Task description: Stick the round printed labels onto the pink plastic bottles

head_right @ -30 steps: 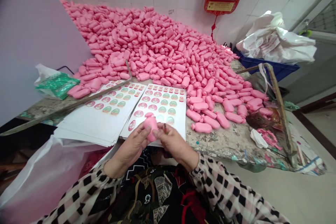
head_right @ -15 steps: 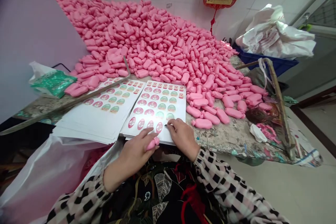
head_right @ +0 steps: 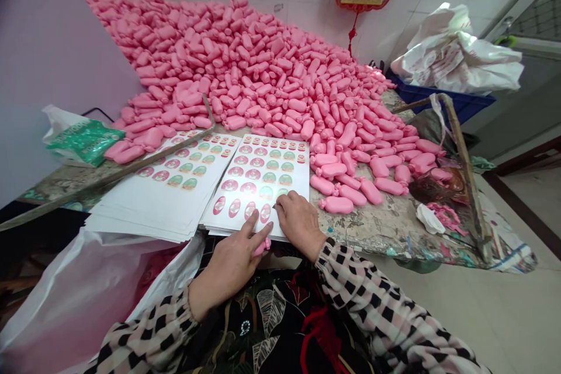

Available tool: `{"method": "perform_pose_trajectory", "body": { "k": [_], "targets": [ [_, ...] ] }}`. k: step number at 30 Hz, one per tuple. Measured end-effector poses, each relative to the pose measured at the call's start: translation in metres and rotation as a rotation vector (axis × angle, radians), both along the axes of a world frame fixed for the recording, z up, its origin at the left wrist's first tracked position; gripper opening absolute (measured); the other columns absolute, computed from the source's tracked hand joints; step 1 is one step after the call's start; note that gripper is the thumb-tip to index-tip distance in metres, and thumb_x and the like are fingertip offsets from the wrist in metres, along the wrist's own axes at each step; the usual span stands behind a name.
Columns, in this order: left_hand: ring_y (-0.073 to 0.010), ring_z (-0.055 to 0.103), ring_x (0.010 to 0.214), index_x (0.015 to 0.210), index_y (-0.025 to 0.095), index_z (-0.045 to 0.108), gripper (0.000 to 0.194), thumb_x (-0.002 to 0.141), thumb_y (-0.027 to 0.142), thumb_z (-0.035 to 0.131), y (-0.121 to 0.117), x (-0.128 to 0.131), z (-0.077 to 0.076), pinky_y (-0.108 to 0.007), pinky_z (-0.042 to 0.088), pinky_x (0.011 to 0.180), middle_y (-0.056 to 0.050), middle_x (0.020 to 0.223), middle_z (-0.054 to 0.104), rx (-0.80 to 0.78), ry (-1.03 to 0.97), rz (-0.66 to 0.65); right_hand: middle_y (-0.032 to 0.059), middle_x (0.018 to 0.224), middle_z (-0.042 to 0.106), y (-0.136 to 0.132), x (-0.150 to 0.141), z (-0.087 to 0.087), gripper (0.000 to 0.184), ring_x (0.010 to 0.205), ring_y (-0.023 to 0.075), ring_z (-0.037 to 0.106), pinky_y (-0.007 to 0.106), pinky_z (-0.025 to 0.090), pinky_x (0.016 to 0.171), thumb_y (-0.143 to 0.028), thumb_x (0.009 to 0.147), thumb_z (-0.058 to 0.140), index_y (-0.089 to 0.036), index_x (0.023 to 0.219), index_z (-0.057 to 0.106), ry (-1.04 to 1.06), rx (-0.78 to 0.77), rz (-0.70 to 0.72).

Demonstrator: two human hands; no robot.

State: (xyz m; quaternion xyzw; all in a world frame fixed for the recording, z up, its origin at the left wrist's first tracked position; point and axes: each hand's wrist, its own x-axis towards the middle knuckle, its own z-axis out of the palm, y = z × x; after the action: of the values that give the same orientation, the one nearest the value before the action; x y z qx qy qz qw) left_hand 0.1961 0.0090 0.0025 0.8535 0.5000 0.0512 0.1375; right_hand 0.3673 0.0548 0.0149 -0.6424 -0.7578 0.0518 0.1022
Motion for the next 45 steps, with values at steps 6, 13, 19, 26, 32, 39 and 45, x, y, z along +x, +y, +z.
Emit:
{"method": "perform_pose_trajectory", "body": {
  "k": [6, 13, 19, 26, 32, 39, 45],
  "targets": [
    [-0.0255, 0.055, 0.11, 0.139, 0.031, 0.031, 0.058, 0.084, 0.018, 0.046, -0.002, 0.002, -0.008, -0.037, 0.046, 0.086, -0.014, 0.151, 0.014, -0.003, -0.047, 0.008, 0.0042, 0.093, 0.059, 0.001, 0.0, 0.0, 0.027, 0.086, 0.0161, 0.056, 0.026, 0.032, 0.06, -0.034, 0.094, 0.035, -0.023, 0.095, 0.059, -0.04, -0.006, 0.016],
    [-0.0267, 0.05, 0.117, 0.138, 0.032, 0.032, 0.056, 0.085, 0.021, 0.047, -0.004, 0.002, -0.018, -0.038, 0.046, 0.088, -0.012, 0.152, 0.009, 0.026, -0.107, 0.012, 0.0026, 0.092, 0.059, 0.002, 0.002, 0.0, 0.025, 0.082, 0.015, 0.056, 0.026, 0.029, 0.055, -0.035, 0.093, 0.037, -0.024, 0.092, 0.06, -0.061, -0.001, 0.038],
    [-0.0267, 0.05, 0.116, 0.139, 0.034, 0.029, 0.058, 0.086, 0.02, 0.046, -0.006, 0.002, -0.022, -0.037, 0.046, 0.087, -0.011, 0.153, 0.005, 0.044, -0.096, 0.023, 0.0013, 0.092, 0.059, -0.001, 0.004, -0.004, 0.023, 0.082, 0.0141, 0.056, 0.025, 0.028, 0.055, -0.035, 0.092, 0.039, -0.024, 0.091, 0.06, 0.019, -0.009, 0.038],
    [-0.0258, 0.059, 0.102, 0.141, 0.036, 0.023, 0.061, 0.087, 0.022, 0.045, -0.006, 0.003, -0.024, -0.037, 0.049, 0.078, -0.013, 0.153, -0.001, 0.035, -0.046, 0.02, 0.0007, 0.091, 0.06, -0.011, -0.001, -0.012, 0.021, 0.081, 0.0141, 0.057, 0.025, 0.034, 0.063, -0.033, 0.091, 0.041, -0.023, 0.088, 0.059, 0.19, -0.025, -0.031],
    [-0.0259, 0.061, 0.095, 0.143, 0.037, 0.018, 0.062, 0.087, 0.023, 0.044, -0.005, 0.004, -0.024, -0.038, 0.05, 0.075, -0.016, 0.152, -0.001, 0.042, -0.023, 0.006, 0.0013, 0.089, 0.061, -0.022, -0.008, -0.015, 0.021, 0.079, 0.015, 0.056, 0.026, 0.033, 0.063, -0.033, 0.091, 0.041, -0.024, 0.088, 0.059, 0.226, -0.016, -0.086],
    [-0.0238, 0.062, 0.093, 0.143, 0.037, 0.015, 0.065, 0.087, 0.024, 0.044, -0.006, 0.004, -0.028, -0.035, 0.05, 0.074, -0.017, 0.152, 0.001, 0.091, 0.012, 0.009, 0.0003, 0.086, 0.059, -0.018, -0.013, -0.016, 0.02, 0.077, 0.0146, 0.056, 0.026, 0.03, 0.061, -0.035, 0.09, 0.042, -0.024, 0.084, 0.058, 0.229, -0.005, -0.173],
    [-0.0252, 0.061, 0.096, 0.143, 0.037, 0.015, 0.066, 0.086, 0.023, 0.046, -0.005, 0.006, -0.03, -0.036, 0.049, 0.075, -0.017, 0.152, 0.002, 0.093, 0.004, 0.015, 0.0009, 0.087, 0.059, -0.01, -0.016, -0.016, 0.02, 0.077, 0.0148, 0.055, 0.026, 0.029, 0.06, -0.034, 0.091, 0.041, -0.024, 0.087, 0.057, 0.218, -0.012, -0.21]
  ]
}}
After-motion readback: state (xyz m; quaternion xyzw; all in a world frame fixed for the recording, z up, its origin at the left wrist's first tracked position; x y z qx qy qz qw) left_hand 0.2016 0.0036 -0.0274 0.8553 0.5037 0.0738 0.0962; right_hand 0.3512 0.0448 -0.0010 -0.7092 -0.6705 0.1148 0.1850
